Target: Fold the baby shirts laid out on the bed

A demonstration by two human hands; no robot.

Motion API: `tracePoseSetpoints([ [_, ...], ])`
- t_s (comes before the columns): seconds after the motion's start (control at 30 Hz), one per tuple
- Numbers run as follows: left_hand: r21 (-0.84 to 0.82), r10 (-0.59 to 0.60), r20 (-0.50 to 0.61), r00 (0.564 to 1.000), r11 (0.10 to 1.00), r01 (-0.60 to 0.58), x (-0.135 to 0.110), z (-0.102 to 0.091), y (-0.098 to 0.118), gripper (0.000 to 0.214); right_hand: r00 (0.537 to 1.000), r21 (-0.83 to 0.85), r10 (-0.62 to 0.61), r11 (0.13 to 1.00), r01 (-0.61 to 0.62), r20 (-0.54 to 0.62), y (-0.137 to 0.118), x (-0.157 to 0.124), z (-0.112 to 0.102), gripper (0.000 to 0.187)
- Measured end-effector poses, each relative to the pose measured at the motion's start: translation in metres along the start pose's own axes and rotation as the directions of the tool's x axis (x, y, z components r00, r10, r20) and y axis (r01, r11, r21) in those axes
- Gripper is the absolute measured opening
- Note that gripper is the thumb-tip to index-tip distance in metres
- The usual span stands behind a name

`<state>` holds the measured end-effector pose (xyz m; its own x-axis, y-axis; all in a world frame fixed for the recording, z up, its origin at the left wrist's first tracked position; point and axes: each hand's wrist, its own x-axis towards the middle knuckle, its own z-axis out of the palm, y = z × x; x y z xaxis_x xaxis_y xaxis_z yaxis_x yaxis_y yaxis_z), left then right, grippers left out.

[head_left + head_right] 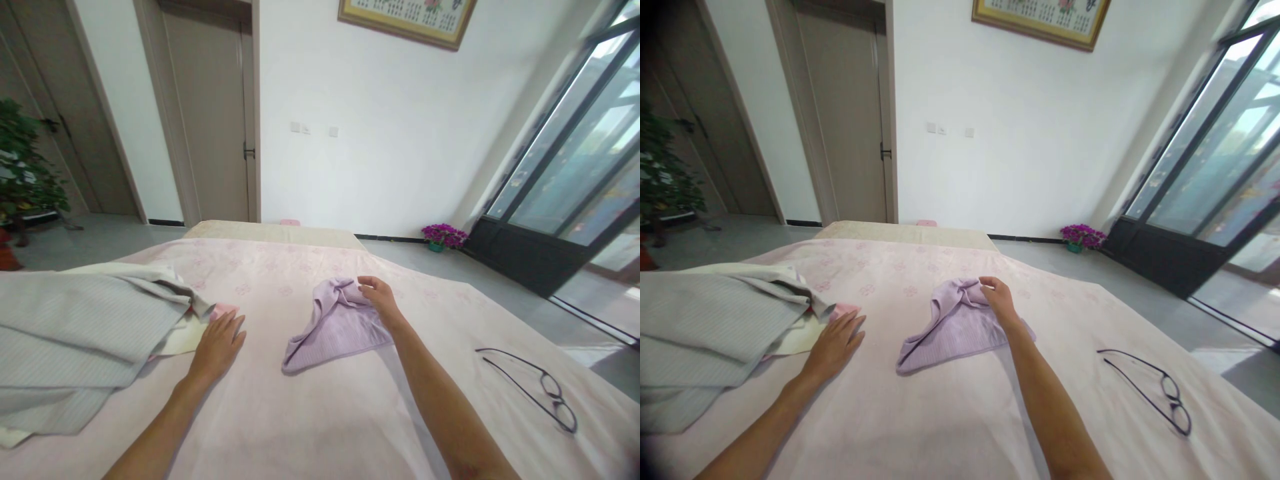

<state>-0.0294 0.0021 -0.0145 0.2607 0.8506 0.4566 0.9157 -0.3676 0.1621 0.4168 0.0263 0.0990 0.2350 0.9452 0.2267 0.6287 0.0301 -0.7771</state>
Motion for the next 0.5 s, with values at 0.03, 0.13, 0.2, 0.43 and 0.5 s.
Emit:
tracePoseSetpoints([
  [0.03,-0.001,-0.003,0.002,1.0,1.0,0.003,0.0,0.0,0.0,0.041,0.999,-0.147,0.04,0.988,-0.04,-0.004,0.01,0.0,-0.004,0.038],
  [0.13,-0.006,-0.008,-0.002,1.0,1.0,0.008,0.0,0.001,-0.001,0.04,0.989,-0.37,0.149,0.917,-0.146,-0.02,0.039,-0.005,-0.012,0.03],
  [0.2,-0.015,-0.009,-0.006,1.0,1.0,0.009,0.0,0.003,-0.002,0.039,0.975,-0.475,0.216,0.854,-0.214,-0.05,0.055,-0.01,-0.016,0.031],
  [0.43,-0.025,-0.006,-0.008,1.0,1.0,0.006,0.0,0.002,-0.002,0.039,0.923,-0.667,0.376,0.666,-0.333,-0.086,0.07,-0.005,-0.026,0.037],
  [0.5,-0.025,-0.009,-0.011,1.0,1.0,0.008,0.0,0.001,-0.001,0.038,0.919,-0.693,0.388,0.645,-0.323,-0.068,0.069,-0.002,-0.029,0.036],
])
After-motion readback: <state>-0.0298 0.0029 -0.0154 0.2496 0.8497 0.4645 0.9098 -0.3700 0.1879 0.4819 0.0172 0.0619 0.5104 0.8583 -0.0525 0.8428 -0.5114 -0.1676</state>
